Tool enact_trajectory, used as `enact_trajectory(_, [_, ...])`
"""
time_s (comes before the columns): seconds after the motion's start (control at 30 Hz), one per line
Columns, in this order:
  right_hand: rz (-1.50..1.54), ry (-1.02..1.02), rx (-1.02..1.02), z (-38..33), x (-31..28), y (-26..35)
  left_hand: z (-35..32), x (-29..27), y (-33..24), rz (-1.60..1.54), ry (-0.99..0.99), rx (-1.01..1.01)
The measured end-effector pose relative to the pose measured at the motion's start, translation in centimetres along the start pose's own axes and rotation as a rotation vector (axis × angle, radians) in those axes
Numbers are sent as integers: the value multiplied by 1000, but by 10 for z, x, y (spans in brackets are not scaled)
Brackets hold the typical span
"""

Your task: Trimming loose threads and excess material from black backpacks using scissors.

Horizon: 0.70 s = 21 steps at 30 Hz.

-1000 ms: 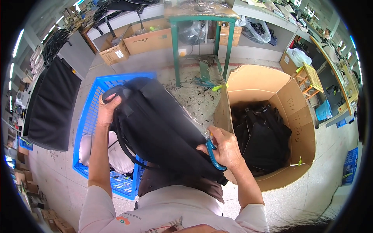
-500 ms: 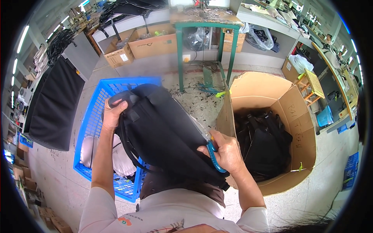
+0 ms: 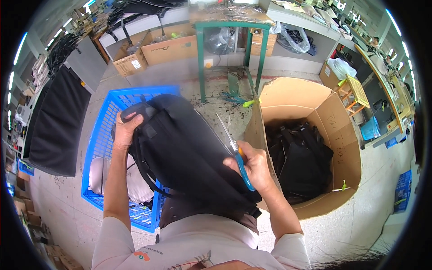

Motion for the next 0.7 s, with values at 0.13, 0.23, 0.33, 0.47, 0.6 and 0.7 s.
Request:
enact_trajectory(0.13, [612, 97, 203, -6, 8, -47, 7, -6, 4, 63, -44, 8])
enact_trajectory(0.23, [693, 139, 357, -37, 4, -77, 18, -2, 8, 51, 7, -28])
enact_trajectory(0.33, [794, 154, 549, -89, 16, -116, 29, -1, 26, 66, 35, -29])
enact_trajectory(0.47, [860, 137, 648, -140, 17, -137, 32, 14, 20, 30, 80, -39])
enact_trajectory(0.6, [746, -58, 481, -138, -16, -124, 31, 24, 16, 28, 85, -12])
enact_trajectory(0.7, [540, -98, 387, -117, -35, -105, 31, 27, 12, 36, 86, 7])
Point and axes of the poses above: each hand's wrist, its own z-axis towards the middle knuckle, its own x-axis out of the palm, y = z × x, the point moved 8 cm from there along z, towards the middle knuckle, and after that the axes turned 6 degrees about x, right-handed, at the moved point
